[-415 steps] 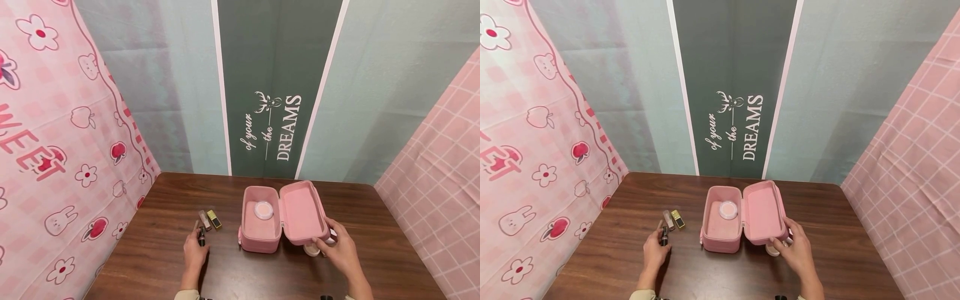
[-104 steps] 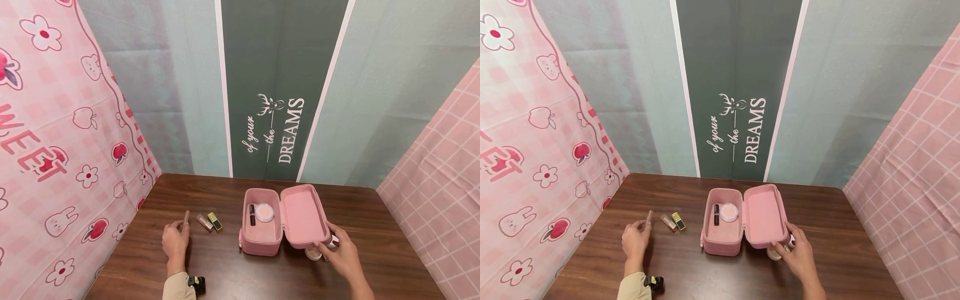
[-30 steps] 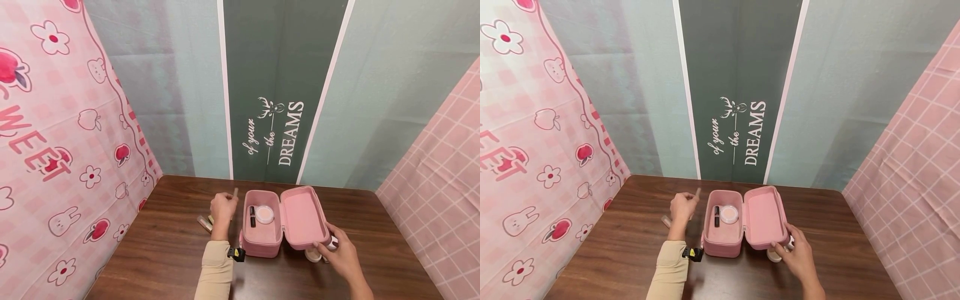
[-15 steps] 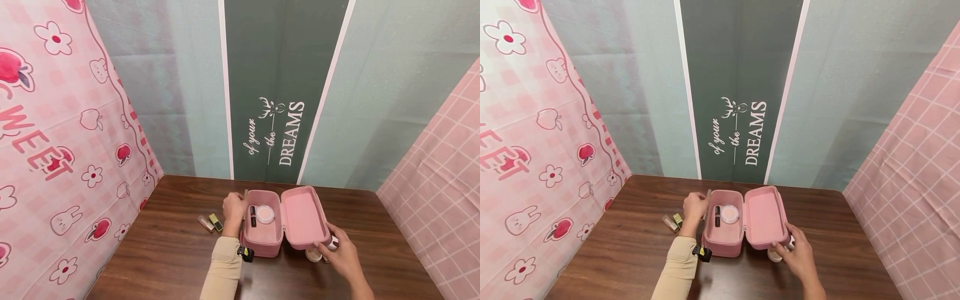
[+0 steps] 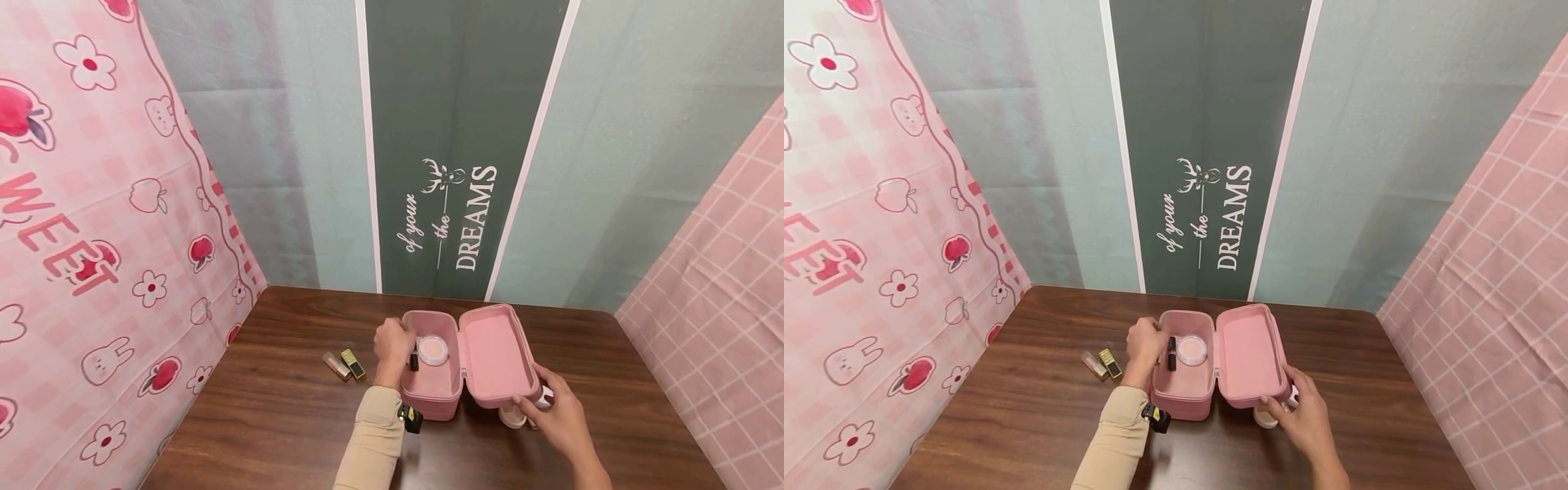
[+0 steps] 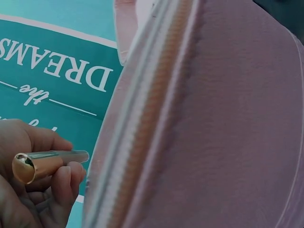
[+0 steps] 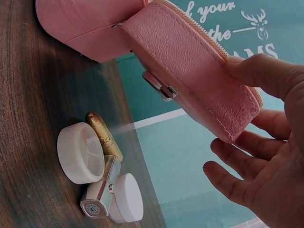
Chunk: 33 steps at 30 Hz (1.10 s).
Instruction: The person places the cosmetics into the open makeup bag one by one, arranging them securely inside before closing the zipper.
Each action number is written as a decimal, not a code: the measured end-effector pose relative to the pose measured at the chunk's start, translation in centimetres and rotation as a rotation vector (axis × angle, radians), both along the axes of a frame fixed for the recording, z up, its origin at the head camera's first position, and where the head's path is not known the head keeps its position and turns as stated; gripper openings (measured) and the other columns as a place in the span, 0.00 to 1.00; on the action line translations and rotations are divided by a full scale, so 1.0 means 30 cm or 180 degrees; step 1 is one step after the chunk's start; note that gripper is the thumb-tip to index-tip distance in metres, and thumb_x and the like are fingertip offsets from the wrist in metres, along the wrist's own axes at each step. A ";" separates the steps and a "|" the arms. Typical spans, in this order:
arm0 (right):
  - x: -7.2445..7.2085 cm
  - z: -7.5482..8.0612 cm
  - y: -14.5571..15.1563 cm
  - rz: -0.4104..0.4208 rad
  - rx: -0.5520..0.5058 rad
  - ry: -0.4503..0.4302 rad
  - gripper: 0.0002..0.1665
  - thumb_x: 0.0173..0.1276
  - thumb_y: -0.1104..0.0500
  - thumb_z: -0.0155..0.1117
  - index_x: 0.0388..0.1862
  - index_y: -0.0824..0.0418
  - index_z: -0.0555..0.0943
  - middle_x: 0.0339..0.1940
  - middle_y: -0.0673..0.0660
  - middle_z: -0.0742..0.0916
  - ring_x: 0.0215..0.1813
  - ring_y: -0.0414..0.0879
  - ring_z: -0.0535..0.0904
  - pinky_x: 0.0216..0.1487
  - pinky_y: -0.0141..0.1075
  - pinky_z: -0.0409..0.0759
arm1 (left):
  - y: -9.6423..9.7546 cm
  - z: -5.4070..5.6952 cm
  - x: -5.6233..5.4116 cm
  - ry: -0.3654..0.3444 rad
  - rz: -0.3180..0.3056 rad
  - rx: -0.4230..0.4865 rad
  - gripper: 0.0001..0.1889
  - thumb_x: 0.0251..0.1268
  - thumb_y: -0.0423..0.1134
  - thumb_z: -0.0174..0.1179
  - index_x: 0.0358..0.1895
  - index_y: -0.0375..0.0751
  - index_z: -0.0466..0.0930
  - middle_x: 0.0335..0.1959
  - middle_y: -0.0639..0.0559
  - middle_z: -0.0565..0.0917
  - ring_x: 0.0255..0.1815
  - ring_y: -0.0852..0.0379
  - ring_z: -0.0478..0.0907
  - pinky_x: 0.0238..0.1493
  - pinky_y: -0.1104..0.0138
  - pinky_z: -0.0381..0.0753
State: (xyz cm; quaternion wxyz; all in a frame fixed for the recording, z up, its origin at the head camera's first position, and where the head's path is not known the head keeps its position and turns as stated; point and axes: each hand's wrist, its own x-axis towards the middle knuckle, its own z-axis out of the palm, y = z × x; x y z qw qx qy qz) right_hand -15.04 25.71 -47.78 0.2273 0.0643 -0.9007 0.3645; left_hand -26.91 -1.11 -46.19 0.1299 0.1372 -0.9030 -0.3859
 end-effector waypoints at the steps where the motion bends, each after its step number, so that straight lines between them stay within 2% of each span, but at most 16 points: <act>1: 0.000 0.000 0.000 0.0003 -0.0002 0.0000 0.38 0.43 0.66 0.77 0.55 0.72 0.73 0.50 0.67 0.78 0.47 0.59 0.76 0.38 0.20 0.72 | 0.001 -0.002 -0.001 0.0005 0.0011 -0.0003 0.17 0.60 0.44 0.58 0.14 0.44 0.75 0.19 0.46 0.79 0.25 0.44 0.77 0.22 0.53 0.73; 10: -0.001 -0.003 -0.003 -0.0034 0.0021 0.0014 0.38 0.43 0.65 0.77 0.56 0.71 0.73 0.50 0.66 0.78 0.46 0.57 0.76 0.39 0.20 0.71 | -0.006 -0.018 -0.008 0.0034 0.0096 -0.0089 0.15 0.59 0.46 0.59 0.17 0.45 0.77 0.20 0.46 0.79 0.27 0.43 0.78 0.24 0.52 0.74; 15: -0.003 0.000 -0.003 -0.0009 0.0007 0.0020 0.38 0.44 0.65 0.77 0.56 0.71 0.73 0.51 0.66 0.78 0.46 0.57 0.76 0.40 0.20 0.71 | -0.011 -0.012 -0.010 0.0034 0.0089 -0.0159 0.09 0.53 0.42 0.62 0.22 0.42 0.78 0.22 0.46 0.79 0.28 0.44 0.78 0.25 0.52 0.75; 21: -0.002 -0.002 -0.002 -0.0032 0.0053 0.0039 0.38 0.43 0.66 0.77 0.56 0.71 0.73 0.50 0.66 0.78 0.44 0.56 0.76 0.39 0.24 0.74 | -0.012 -0.009 -0.011 -0.0031 0.0111 -0.0192 0.08 0.54 0.42 0.62 0.24 0.43 0.80 0.24 0.46 0.80 0.30 0.43 0.79 0.27 0.52 0.75; 27: -0.002 -0.007 -0.001 -0.0051 0.0065 0.0067 0.38 0.42 0.66 0.77 0.55 0.71 0.74 0.50 0.66 0.78 0.45 0.49 0.75 0.39 0.21 0.72 | -0.013 -0.014 -0.014 -0.0045 0.0112 -0.0187 0.08 0.55 0.42 0.62 0.24 0.43 0.80 0.24 0.47 0.80 0.30 0.44 0.79 0.27 0.52 0.75; 30: -0.002 -0.006 -0.002 -0.0051 0.0066 0.0064 0.38 0.42 0.66 0.77 0.55 0.71 0.74 0.50 0.66 0.78 0.45 0.49 0.75 0.39 0.21 0.72 | -0.017 -0.016 -0.013 0.0010 -0.0014 -0.0237 0.07 0.55 0.42 0.62 0.25 0.43 0.80 0.24 0.48 0.79 0.30 0.44 0.79 0.27 0.53 0.76; 33: -0.002 -0.004 -0.002 -0.0039 0.0048 0.0047 0.38 0.43 0.65 0.77 0.55 0.71 0.73 0.50 0.66 0.78 0.45 0.54 0.75 0.39 0.21 0.72 | -0.029 -0.010 -0.007 0.0190 -0.0360 -0.0433 0.08 0.55 0.41 0.62 0.32 0.40 0.82 0.27 0.47 0.80 0.32 0.44 0.79 0.30 0.53 0.77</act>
